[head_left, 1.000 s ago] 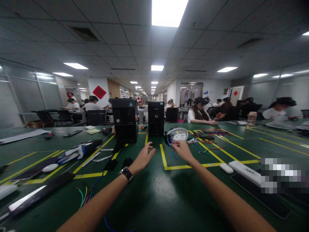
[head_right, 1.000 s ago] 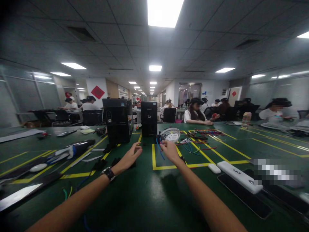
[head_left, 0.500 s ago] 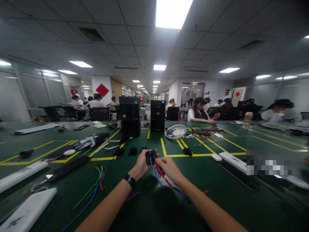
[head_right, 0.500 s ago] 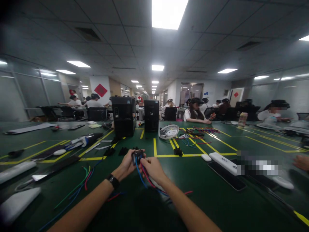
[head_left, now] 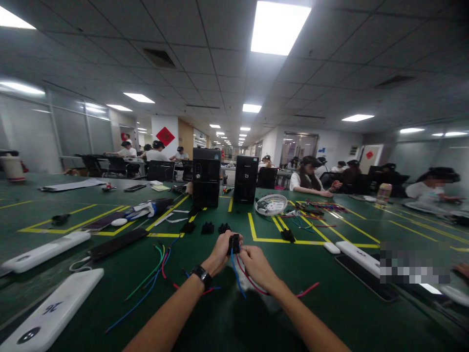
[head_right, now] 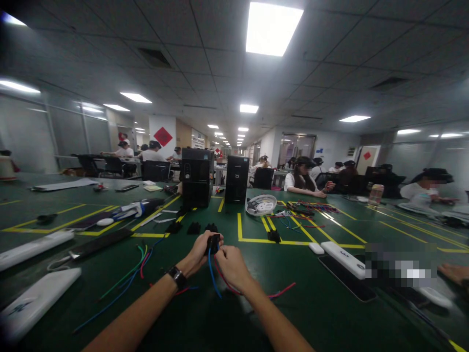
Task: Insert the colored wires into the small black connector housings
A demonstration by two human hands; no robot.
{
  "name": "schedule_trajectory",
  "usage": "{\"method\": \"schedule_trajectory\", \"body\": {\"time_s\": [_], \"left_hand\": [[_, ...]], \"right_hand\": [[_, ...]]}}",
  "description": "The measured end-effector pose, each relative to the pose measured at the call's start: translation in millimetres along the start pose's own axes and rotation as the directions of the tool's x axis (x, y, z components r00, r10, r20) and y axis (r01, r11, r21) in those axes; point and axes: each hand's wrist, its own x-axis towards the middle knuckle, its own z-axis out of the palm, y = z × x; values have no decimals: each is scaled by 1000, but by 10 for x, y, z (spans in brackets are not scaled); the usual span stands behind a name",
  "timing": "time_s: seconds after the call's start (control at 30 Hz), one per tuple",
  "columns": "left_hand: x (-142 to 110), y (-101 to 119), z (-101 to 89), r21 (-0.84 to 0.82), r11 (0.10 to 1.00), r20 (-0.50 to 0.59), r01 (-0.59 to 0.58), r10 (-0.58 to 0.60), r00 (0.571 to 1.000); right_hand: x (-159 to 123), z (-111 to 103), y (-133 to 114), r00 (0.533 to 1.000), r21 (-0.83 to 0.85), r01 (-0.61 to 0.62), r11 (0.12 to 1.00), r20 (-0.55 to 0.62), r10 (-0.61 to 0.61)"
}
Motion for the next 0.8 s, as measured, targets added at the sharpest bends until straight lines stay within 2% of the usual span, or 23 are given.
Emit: {"method": "schedule_trajectory", "body": {"time_s": [0.1,0.17,0.23,0.3,0.4,0.47,0.57,0.73,0.8], "left_hand": [[21,-34,23,-10,1000,-37,-3,3,999],[27,-40,47,-20,1000,-47,-13,13,999],[15,-20,83,-47,998,-63,-32,29,998],[-19,23,123,-121,993,-50,-13,7,999],[-79,95,161,-246,965,32,87,-81,996],[-98,119,160,-252,962,52,109,-99,994],[-79,110,138,-222,974,10,53,-52,999],[-16,63,144,-178,977,-102,-114,97,990],[-29,64,156,-191,973,-98,-128,111,989]], "right_hand": [[5,-19,-27,994,111,-98,989,69,91],[1,-47,-52,991,123,-122,985,65,115],[-7,-60,-57,997,78,-73,994,5,73],[-19,-38,-31,999,-2,20,1000,-45,-20],[-41,40,36,993,-97,113,989,-35,-116],[-53,79,60,991,-114,128,985,-17,-130],[-53,56,31,992,-101,115,988,-42,-120],[-22,-78,-64,987,-85,93,992,-123,-103],[-25,-76,-51,982,-104,119,987,-137,-133]]}}
